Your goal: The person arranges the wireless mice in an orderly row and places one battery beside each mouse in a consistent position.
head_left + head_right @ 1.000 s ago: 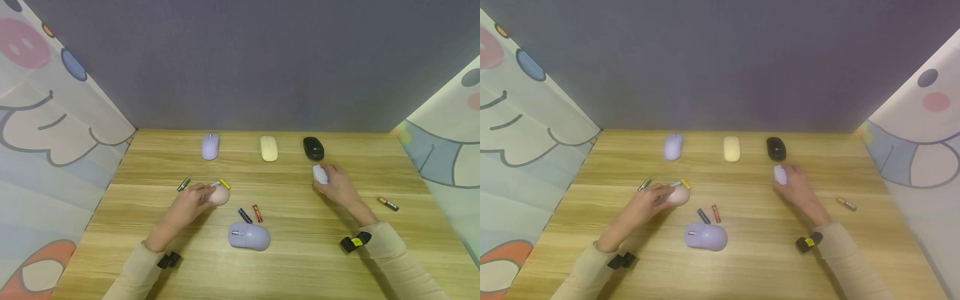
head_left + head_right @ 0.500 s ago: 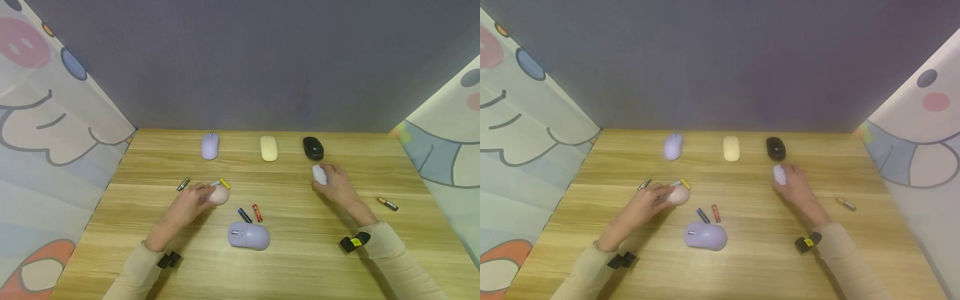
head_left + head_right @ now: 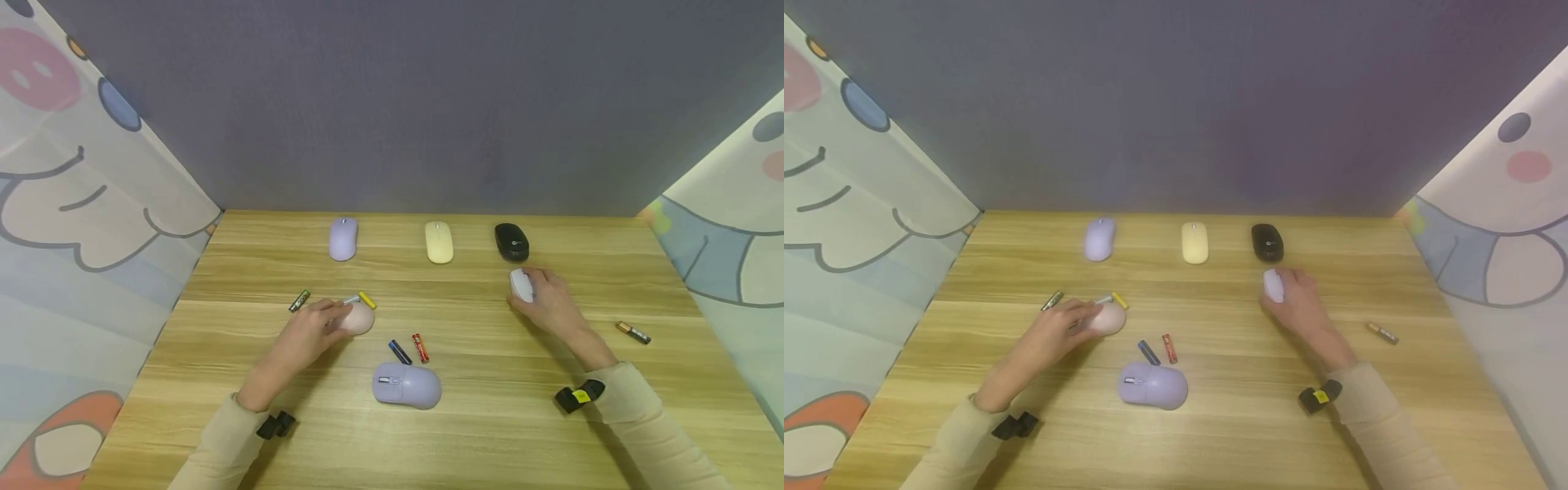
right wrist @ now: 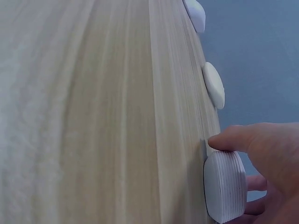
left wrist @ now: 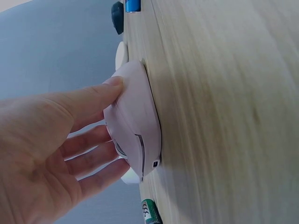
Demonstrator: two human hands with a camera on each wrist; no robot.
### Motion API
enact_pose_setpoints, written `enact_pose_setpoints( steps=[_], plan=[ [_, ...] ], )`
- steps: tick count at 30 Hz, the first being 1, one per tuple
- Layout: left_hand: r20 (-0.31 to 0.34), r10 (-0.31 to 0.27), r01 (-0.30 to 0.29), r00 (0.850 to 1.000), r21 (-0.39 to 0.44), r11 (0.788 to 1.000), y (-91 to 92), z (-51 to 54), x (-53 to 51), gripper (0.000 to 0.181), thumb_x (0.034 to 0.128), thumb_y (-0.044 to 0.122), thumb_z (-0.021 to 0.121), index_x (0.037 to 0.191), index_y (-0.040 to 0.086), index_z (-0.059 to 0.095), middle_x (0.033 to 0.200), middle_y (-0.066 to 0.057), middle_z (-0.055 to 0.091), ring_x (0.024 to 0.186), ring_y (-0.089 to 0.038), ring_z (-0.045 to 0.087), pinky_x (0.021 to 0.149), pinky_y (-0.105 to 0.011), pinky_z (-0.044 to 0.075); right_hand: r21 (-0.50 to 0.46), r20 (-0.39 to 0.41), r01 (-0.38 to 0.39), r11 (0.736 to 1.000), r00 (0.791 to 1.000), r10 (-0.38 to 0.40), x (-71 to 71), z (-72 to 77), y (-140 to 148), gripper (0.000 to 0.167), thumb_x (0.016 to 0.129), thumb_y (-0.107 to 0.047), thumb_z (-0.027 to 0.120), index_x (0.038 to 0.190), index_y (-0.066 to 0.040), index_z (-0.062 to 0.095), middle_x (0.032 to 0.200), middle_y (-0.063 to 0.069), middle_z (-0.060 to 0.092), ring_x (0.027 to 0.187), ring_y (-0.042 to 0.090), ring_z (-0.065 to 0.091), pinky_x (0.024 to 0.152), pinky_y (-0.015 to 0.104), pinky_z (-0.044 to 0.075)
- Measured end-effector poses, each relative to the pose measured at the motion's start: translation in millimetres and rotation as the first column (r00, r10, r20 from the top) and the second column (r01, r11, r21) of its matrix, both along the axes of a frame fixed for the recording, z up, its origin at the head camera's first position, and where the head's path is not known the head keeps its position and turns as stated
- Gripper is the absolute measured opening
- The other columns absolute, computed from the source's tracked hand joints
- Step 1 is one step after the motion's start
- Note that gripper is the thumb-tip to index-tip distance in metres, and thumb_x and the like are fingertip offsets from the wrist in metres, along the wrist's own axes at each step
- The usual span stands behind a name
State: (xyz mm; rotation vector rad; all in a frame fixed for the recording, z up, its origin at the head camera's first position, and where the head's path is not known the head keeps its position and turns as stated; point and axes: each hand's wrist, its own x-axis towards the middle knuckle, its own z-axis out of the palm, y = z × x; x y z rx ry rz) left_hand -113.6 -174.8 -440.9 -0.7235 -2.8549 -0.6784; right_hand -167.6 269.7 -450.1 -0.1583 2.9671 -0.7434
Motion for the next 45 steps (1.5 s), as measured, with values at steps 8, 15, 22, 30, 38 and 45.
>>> enact_pose_setpoints(
  steps=[8,15,22,30,38,45],
  plan=[
    [0.0,0.006,-0.006,1.0,-0.001,1.0,-0.3,-1.1,0.3,0.047,0.0791,0.013,0.089,0.122,-0.001,0.074,0.113,-0.02,0.074,0.095,-0.031,0.073,0.083,-0.042,0.065,0.003,-0.006,-0.009,1.0,1.0,0.009,1.8,-0.1,-1,0.073,0.097,-0.03,0.068,0.149,0.011,0.038,0.141,0.042,0.044,0.117,0.055,0.047,0.082,0.06,0.052],
    [0.003,-0.001,0.001,1.0,-0.005,1.0,-0.3,0.7,0.5,0.048,0.0799,0.015,0.089,0.123,-0.001,0.073,0.116,-0.021,0.073,0.099,-0.033,0.073,0.087,-0.044,0.064,-0.005,-0.018,-0.016,1.0,1.0,0.016,3.0,0.4,-1,0.071,0.098,-0.032,0.068,0.148,0.01,0.039,0.145,0.041,0.041,0.119,0.054,0.047,0.084,0.062,0.051],
    [-0.006,0.001,-0.001,1.0,-0.002,1.0,-0.5,-0.9,0.0,0.048,0.0797,0.014,0.089,0.122,-0.001,0.073,0.116,-0.022,0.073,0.101,-0.035,0.072,0.088,-0.046,0.063,-0.021,-0.128,-0.088,0.996,0.988,0.084,4.4,0.2,-2,0.067,0.094,-0.027,0.073,0.142,0.011,0.046,0.15,0.044,0.033,0.131,0.061,0.037,0.099,0.073,0.041],
    [-0.006,0.003,-0.003,1.0,-0.005,1.0,-0.3,-0.7,0.5,0.048,0.0802,0.014,0.089,0.123,0.0,0.073,0.117,-0.022,0.073,0.101,-0.035,0.072,0.089,-0.046,0.063,-0.03,-0.25,-0.149,0.988,0.958,0.137,5.9,-2.4,-7,0.066,0.09,-0.021,0.079,0.14,0.01,0.05,0.145,0.043,0.04,0.127,0.06,0.041,0.1,0.073,0.039],
    [-0.003,0.005,-0.005,1.0,-0.005,1.0,-0.4,-1.5,0.5,0.048,0.0803,0.015,0.088,0.123,0.0,0.073,0.116,-0.021,0.073,0.1,-0.034,0.072,0.089,-0.046,0.063,-0.058,-0.266,-0.197,0.979,0.948,0.175,10.1,0.8,-15,0.064,0.091,-0.017,0.078,0.141,0.009,0.049,0.148,0.04,0.039,0.133,0.061,0.038,0.106,0.077,0.032],
    [-0.014,-0.001,0.001,1.0,-0.003,1.0,-0.9,-2.7,-0.1,0.049,0.0796,0.015,0.089,0.123,-0.001,0.073,0.116,-0.022,0.073,0.1,-0.034,0.072,0.089,-0.045,0.063,-0.043,-0.332,-0.257,0.966,0.915,0.229,9.7,-3.5,-21,0.063,0.091,-0.018,0.077,0.14,0.01,0.051,0.145,0.039,0.044,0.132,0.058,0.041,0.107,0.076,0.034]
  ],
)
